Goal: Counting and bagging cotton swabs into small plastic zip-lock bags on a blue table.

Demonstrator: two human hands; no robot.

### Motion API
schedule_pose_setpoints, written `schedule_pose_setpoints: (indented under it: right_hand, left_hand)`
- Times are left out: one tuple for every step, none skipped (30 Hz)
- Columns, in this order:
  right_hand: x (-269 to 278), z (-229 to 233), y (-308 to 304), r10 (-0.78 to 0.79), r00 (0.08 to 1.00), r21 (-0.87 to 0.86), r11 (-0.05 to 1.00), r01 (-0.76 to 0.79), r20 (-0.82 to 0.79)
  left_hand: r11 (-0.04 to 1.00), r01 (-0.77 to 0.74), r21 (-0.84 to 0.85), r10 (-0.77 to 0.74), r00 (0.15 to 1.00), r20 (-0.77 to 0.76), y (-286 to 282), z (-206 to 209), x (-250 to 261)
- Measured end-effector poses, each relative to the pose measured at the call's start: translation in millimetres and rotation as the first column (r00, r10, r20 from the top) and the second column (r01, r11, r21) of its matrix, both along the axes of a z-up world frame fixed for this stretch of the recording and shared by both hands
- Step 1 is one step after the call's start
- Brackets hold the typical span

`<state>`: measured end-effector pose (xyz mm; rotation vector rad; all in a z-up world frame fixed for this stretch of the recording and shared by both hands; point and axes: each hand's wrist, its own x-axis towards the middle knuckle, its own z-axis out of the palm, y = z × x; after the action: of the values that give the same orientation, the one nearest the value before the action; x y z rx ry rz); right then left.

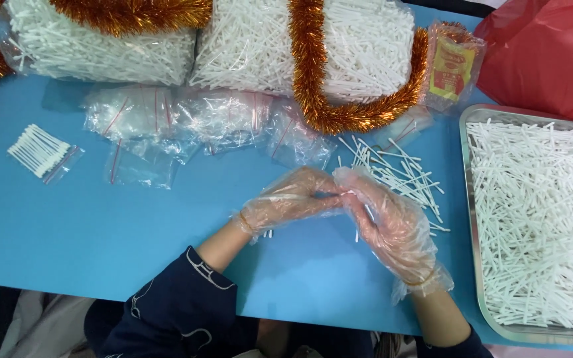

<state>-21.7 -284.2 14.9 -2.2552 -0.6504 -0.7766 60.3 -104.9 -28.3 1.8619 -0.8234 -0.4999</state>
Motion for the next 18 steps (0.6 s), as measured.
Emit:
schedule_pose_setpoints:
  right_hand:
    - [-1.2, 1.9, 2.4, 0.014, 1.000, -0.007, 1.000, -0.014, 0.007]
    - [-2.3, 3.7, 4.9, 0.029, 0.999, -0.014, 0.999, -0.029, 0.015]
    - [-2.7, 4.4, 8.6, 0.033, 0.999, -0.015, 0.999, -0.032, 0.014]
    - [-3.1, 5.4, 12.3, 0.042, 0.998, -0.037, 0.998, -0.041, 0.042]
    - [-1.3, 7.0, 15.8, 0.053, 0.996, -0.061, 0.997, -0.049, 0.077]
    - [1.1, 1.1, 16.7, 0.057, 0.995, -0.063, 0.997, -0.052, 0.083]
    - [2.0, -5.2, 18.4, 0.064, 0.992, -0.103, 0.993, -0.053, 0.105]
    - [3.1, -11.5, 19.9, 0.071, 0.990, -0.142, 0.988, -0.052, 0.126]
    - [5.2, -27.7, 19.9, 0.071, 0.989, -0.141, 0.989, -0.052, 0.129]
    - [7.5, -44.0, 19.8, 0.077, 0.983, -0.199, 0.979, -0.043, 0.164]
    - [10.3, -59.9, 19.1, 0.083, 0.976, -0.258, 0.966, -0.030, 0.199]
    - [12.4, -90.5, 4.8, 0.082, 0.976, -0.260, 0.965, -0.027, 0.204]
    - [12.9, -121.7, -10.3, 0.091, 0.990, -0.227, 0.972, -0.064, 0.109]
    - [13.6, -153.3, -25.4, 0.103, 0.995, -0.191, 0.977, -0.098, 0.013]
    - [11.2, -118.8, -11.5, 0.104, 0.995, -0.192, 0.976, -0.101, 0.008]
    - [9.2, -84.7, 2.8, 0.124, 0.992, -0.089, 0.988, -0.123, 0.008]
    - [7.8, -50.7, 18.1, 0.147, 0.989, 0.017, 0.989, -0.147, 0.009]
    - [4.3, -38.6, 23.8, 0.152, 0.988, 0.018, 0.988, -0.152, 0.003]
  left_hand:
    - [0.999, 0.021, 0.042, -0.024, 0.997, 0.075, 2.9, 7.3, -0.7]
    - [0.996, 0.038, 0.085, -0.051, 0.988, 0.148, 6.0, 14.6, -1.4]
    - [0.996, 0.035, 0.084, -0.047, 0.988, 0.147, 7.7, 9.6, -2.3]
    - [0.993, 0.040, 0.108, -0.059, 0.983, 0.171, 9.5, 5.0, -3.2]
    - [0.990, 0.044, 0.132, -0.070, 0.977, 0.202, 10.9, 1.4, -1.6]
    - [0.991, 0.039, 0.130, -0.066, 0.976, 0.208, 14.7, 8.1, -1.7]
    - [0.979, 0.031, 0.203, -0.069, 0.981, 0.182, 19.3, 14.3, -3.5]
    - [0.961, 0.025, 0.275, -0.071, 0.985, 0.155, 23.7, 20.4, -5.2]
    - [0.961, 0.024, 0.277, -0.071, 0.985, 0.158, 25.7, 9.8, -3.2]
    - [0.959, 0.029, 0.283, -0.071, 0.988, 0.139, 27.7, -0.9, -1.0]
    - [0.958, 0.035, 0.285, -0.073, 0.990, 0.122, 29.0, -11.7, 1.9]
    - [0.958, 0.035, 0.284, -0.074, 0.989, 0.127, 28.3, -2.2, 1.3]
    - [0.963, 0.047, 0.267, -0.079, 0.991, 0.110, 27.0, 6.3, -0.8]
    - [0.967, 0.058, 0.249, -0.083, 0.992, 0.093, 25.8, 14.3, -2.8]
    - [0.967, 0.058, 0.247, -0.082, 0.993, 0.089, 26.2, 12.2, -2.9]
    - [0.962, 0.040, 0.272, -0.064, 0.995, 0.077, 26.8, 9.9, -3.0]
    - [0.954, 0.020, 0.299, -0.042, 0.997, 0.065, 28.5, 7.8, -3.4]
    - [0.954, 0.017, 0.299, -0.037, 0.998, 0.059, 29.4, 2.4, -4.0]
